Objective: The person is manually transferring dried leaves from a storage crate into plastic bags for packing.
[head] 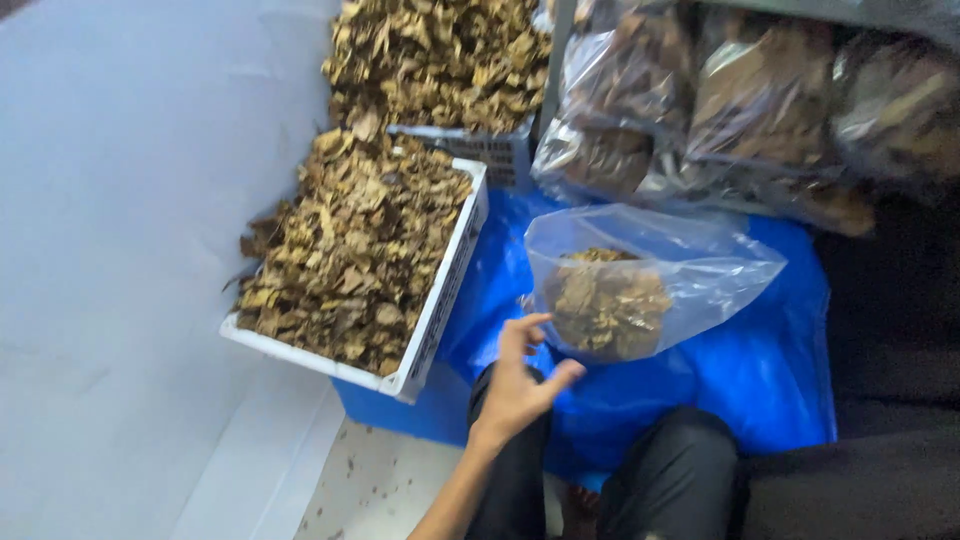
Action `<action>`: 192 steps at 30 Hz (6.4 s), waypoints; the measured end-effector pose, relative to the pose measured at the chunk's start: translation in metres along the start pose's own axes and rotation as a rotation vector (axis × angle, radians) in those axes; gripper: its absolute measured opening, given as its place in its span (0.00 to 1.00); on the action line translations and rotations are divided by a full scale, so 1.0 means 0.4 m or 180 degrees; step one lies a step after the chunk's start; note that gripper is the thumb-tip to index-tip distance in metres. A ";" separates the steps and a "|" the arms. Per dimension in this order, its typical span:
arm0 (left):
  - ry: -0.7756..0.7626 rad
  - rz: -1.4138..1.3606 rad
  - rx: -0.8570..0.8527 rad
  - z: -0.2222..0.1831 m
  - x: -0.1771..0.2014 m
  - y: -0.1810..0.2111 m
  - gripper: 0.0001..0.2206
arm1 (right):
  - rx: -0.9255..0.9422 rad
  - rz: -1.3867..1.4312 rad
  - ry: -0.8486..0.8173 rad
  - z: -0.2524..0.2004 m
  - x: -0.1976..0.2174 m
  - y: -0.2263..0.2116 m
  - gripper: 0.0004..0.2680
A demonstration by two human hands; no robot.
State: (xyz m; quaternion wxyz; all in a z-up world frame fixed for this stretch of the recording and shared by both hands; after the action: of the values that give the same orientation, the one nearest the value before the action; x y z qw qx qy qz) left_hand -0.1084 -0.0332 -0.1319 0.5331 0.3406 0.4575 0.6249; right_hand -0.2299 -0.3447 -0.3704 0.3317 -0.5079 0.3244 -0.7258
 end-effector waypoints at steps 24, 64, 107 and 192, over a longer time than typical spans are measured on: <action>-0.1398 0.0599 -0.0207 0.208 -0.104 -0.248 0.57 | -0.0079 0.0157 -0.0843 0.609 -0.058 -0.288 0.45; -0.0950 0.1032 0.0384 0.169 -0.071 -0.289 0.61 | -0.0372 -0.0401 -0.0631 0.597 0.007 -0.382 0.44; -0.2835 0.2476 -0.1562 0.524 -0.299 0.243 0.04 | 0.0985 -0.2830 -0.1997 0.930 0.213 -0.902 0.06; -0.0542 0.1710 0.1432 0.697 -0.130 0.067 0.08 | -0.0573 -0.2845 -0.1119 0.965 0.386 -0.689 0.18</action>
State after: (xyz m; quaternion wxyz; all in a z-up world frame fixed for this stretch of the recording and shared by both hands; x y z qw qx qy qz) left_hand 0.1474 -0.0263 -0.0063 0.2977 0.6083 0.4317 0.5958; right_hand 0.0551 -0.3645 0.0383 -0.0079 -0.7390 0.0751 -0.6695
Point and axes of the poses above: each hand's wrist, its own z-axis towards the middle knuckle, its own x-axis out of the back of the hand, y = z × x, the point moved 7 cm from there along z, towards the middle knuckle, and after that the axes turned 10 degrees about -z, right-handed, at the moved point
